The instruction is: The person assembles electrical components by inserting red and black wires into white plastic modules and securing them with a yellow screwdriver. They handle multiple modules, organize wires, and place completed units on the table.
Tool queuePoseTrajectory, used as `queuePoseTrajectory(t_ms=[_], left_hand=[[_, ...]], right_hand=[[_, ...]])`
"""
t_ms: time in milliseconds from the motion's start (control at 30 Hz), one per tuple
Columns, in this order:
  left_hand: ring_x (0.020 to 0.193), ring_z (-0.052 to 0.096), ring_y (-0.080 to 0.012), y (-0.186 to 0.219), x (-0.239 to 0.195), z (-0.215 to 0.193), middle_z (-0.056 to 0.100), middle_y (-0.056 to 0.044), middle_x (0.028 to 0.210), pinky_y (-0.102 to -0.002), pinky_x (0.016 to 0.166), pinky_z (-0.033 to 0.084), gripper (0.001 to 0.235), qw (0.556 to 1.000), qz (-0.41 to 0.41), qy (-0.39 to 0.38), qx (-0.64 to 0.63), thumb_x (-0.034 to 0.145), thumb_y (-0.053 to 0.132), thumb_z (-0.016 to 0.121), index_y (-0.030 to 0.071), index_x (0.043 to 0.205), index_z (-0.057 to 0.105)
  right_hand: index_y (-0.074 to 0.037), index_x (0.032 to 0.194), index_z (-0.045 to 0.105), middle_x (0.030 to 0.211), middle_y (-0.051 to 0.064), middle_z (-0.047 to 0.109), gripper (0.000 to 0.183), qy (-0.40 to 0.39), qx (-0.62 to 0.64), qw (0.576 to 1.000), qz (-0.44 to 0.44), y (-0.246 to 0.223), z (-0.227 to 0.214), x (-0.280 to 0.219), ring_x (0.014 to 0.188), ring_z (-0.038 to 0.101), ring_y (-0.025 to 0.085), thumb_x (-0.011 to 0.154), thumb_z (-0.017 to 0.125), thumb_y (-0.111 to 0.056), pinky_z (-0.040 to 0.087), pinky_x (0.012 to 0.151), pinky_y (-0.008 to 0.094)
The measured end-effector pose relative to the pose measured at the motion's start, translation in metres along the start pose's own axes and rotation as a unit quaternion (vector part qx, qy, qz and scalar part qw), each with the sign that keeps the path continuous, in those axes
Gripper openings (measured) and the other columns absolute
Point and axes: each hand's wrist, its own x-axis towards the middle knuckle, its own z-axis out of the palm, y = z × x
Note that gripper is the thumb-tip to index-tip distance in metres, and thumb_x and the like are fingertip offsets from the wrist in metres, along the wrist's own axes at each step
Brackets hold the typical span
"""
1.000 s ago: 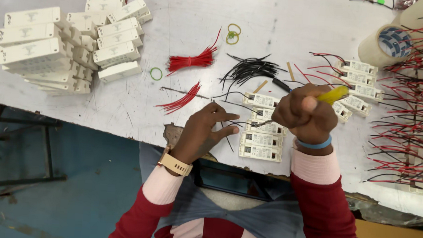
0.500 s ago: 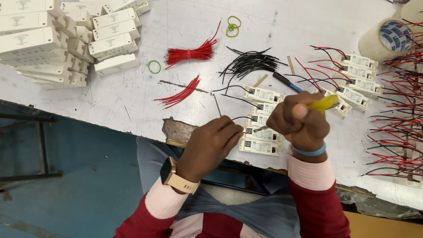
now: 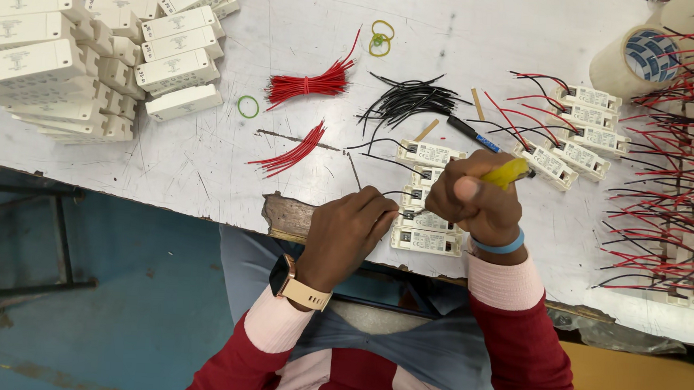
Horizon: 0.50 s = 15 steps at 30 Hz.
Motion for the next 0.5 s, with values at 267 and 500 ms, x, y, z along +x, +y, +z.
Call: queuePoseTrajectory(t_ms=[267, 500], left_hand=[[0.072, 0.068, -0.0230, -0.005, 0.000, 0.010, 0.066, -0.005, 0.089, -0.036, 0.058, 0.052, 0.009, 1.000, -0.002, -0.005, -0.006, 0.094, 0.015, 0.073, 0.007, 0.096, 0.068], [0.070, 0.068, -0.0245, -0.004, 0.000, 0.014, 0.065, -0.006, 0.085, -0.037, 0.056, 0.051, 0.010, 1.000, 0.000, 0.003, -0.003, 0.094, 0.015, 0.073, 0.006, 0.094, 0.067]], right_hand=[[-0.007, 0.060, 0.032, 0.053, 0.002, 0.031, 0.049, -0.014, -0.005, 1.000, -0.010, 0.001, 0.004, 0.004, 0.045, 0.030, 0.012, 0.094, 0.067, -0.010, 0.020, 0.045, 0.029], [-0.008, 0.064, 0.029, 0.055, 0.002, 0.030, 0.049, -0.005, -0.004, 0.999, -0.042, 0.003, 0.008, -0.006, 0.048, 0.030, 0.012, 0.094, 0.067, -0.010, 0.020, 0.047, 0.031]])
